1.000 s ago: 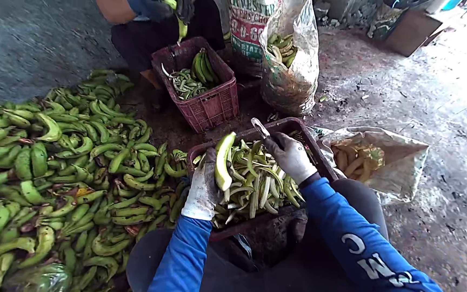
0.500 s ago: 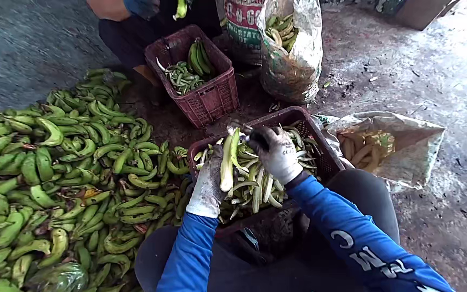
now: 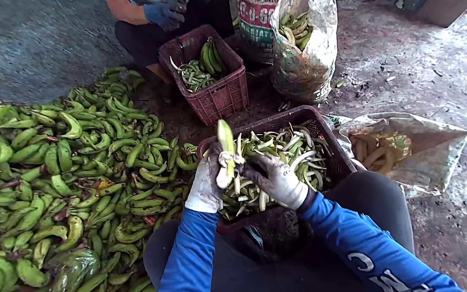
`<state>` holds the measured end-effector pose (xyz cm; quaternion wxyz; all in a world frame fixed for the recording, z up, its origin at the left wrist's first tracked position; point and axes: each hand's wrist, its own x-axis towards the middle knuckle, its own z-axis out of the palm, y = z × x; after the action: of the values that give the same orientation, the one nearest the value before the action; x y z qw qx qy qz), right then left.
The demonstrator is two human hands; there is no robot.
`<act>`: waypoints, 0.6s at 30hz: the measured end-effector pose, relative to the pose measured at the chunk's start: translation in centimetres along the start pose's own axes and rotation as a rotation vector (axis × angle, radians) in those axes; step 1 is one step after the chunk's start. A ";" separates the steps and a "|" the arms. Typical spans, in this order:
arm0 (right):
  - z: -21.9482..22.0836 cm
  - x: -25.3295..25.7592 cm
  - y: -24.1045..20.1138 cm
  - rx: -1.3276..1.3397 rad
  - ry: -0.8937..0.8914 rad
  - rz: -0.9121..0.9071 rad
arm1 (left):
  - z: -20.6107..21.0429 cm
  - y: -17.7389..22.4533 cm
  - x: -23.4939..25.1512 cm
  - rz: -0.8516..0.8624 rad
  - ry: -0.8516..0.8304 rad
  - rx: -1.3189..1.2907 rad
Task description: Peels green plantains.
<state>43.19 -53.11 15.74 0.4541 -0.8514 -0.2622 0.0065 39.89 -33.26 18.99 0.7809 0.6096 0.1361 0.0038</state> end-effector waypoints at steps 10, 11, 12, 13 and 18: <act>-2.9 1.9 1.0 0.045 0.178 0.273 | 1.3 -1.4 1.9 -0.075 -0.023 -0.044; -2.5 1.4 0.5 0.068 0.150 0.253 | 1.4 -1.6 2.2 0.000 0.063 -0.018; -2.0 0.9 0.0 0.087 0.117 0.221 | 1.4 -1.7 2.5 0.049 0.154 -0.005; -1.3 0.3 -0.3 0.095 0.081 0.184 | 1.3 -1.7 2.8 0.086 0.225 -0.025; 0.1 -0.5 -0.3 0.009 -0.044 0.076 | 0.4 -0.9 1.9 0.133 0.254 0.013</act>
<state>42.57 -53.14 15.81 0.4517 -0.8584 -0.2394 0.0435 41.69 -33.57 17.84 0.7516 0.6168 0.1931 0.1317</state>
